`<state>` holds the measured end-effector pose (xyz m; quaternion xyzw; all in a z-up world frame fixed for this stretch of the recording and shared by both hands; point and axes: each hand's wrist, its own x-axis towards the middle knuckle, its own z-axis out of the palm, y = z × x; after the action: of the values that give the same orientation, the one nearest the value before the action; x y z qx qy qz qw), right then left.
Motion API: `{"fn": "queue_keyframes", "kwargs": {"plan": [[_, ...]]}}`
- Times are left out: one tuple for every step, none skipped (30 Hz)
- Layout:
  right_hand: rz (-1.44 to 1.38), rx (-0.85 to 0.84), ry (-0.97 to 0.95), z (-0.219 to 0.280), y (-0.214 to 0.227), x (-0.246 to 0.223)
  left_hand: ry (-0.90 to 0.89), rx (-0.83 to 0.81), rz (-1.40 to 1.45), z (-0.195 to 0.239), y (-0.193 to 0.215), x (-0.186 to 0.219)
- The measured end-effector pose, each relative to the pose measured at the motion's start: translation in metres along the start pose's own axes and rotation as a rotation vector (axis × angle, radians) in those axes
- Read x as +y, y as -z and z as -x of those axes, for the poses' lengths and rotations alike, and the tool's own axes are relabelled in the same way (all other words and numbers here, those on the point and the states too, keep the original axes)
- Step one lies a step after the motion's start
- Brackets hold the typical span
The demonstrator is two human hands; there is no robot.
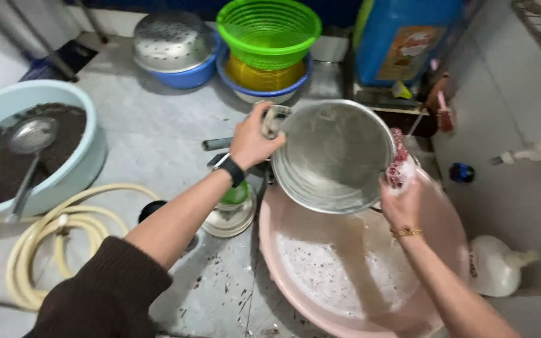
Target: The person washes a pink plastic basin and a metal tray using a red cloth and water from a tap. They then wipe down a stainless steel gas stove surface with the cloth. The person rinses the tray under running water and places it into the basin.
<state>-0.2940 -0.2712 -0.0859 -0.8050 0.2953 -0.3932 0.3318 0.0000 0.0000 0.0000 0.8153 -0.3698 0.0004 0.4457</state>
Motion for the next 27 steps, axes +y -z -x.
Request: {"fn": "queue_keyframes", "kwargs": {"plan": [[-0.009,-0.011,0.003,0.005,0.004,-0.015,0.009,0.008,-0.008,-0.004,-0.005,-0.014],[0.007,-0.06,0.043,0.01,0.008,-0.03,0.051,-0.122,-0.161,-0.008,-0.01,-0.027],[0.029,-0.102,0.08,0.014,0.018,-0.043,0.088,-0.26,-0.307,-0.014,-0.02,-0.039],[0.027,-0.108,0.08,0.015,0.013,-0.038,0.094,-0.259,-0.309,-0.002,-0.007,-0.025],[0.082,-0.12,0.161,0.017,0.012,-0.03,0.11,-0.283,-0.364,0.009,0.001,-0.01],[0.137,-0.132,0.242,0.019,0.013,-0.023,0.125,-0.306,-0.42,0.019,0.008,0.007],[0.149,-0.122,0.236,0.018,0.018,-0.033,0.112,-0.314,-0.413,0.027,0.005,0.0],[0.125,-0.166,0.238,0.017,0.024,-0.043,0.035,-0.267,-0.445,0.034,0.002,-0.007],[0.094,-0.214,0.24,0.017,0.025,-0.055,-0.036,-0.218,-0.482,0.043,0.003,-0.017],[0.099,-0.207,0.235,0.016,0.026,-0.048,-0.044,-0.224,-0.479,0.053,0.005,-0.016],[-0.063,-0.258,0.201,0.013,0.028,-0.042,-0.089,-0.19,-0.462,0.061,0.007,-0.014],[-0.225,-0.308,0.167,0.01,0.031,-0.037,-0.134,-0.156,-0.445,0.069,0.009,-0.013],[-0.221,-0.303,0.164,0.013,0.038,-0.046,-0.139,-0.16,-0.442,0.073,0.008,-0.021],[-0.289,-0.323,0.083,0.015,0.046,-0.056,-0.134,-0.109,-0.403,0.077,0.008,-0.029],[-0.358,-0.339,0.004,0.016,0.052,-0.068,-0.13,-0.055,-0.365,0.078,0.009,-0.038],[-0.358,-0.332,0.005,0.01,0.049,-0.06,-0.137,-0.056,-0.365,0.081,0.009,-0.036],[-0.43,-0.302,0.06,0.006,0.043,-0.052,-0.128,-0.024,-0.322,0.086,0.01,-0.035],[-0.502,-0.271,0.115,0.002,0.037,-0.044,-0.118,0.008,-0.278,0.09,0.011,-0.034],[-0.503,-0.266,0.112,0.002,0.029,-0.061,-0.122,0.004,-0.28,0.093,0.01,-0.032],[-0.425,-0.297,0.373,0.002,0.021,-0.077,-0.128,0.014,-0.226,0.096,0.009,-0.029],[-0.338,-0.329,0.633,0.001,0.014,-0.092,-0.13,0.023,-0.171,0.1,0.006,-0.026],[-0.337,-0.327,0.629,0.001,0.013,-0.091,-0.131,0.019,-0.17,0.097,0.006,-0.034],[-0.271,-0.405,0.633,0.001,0.011,-0.089,-0.123,0.029,-0.159,0.096,0.004,-0.042],[-0.205,-0.482,0.635,0.002,0.01,-0.088,-0.115,0.039,-0.149,0.095,0.002,-0.049],[-0.205,-0.482,0.626,-0.005,0.014,-0.088,-0.112,0.029,-0.148,0.095,0.006,-0.047],[-0.197,-0.534,0.65,-0.013,0.018,-0.089,-0.071,0.009,-0.065,0.096,0.009,-0.045],[-0.19,-0.582,0.675,-0.021,0.021,-0.091,-0.033,-0.011,0.016,0.094,0.014,-0.042]]}}
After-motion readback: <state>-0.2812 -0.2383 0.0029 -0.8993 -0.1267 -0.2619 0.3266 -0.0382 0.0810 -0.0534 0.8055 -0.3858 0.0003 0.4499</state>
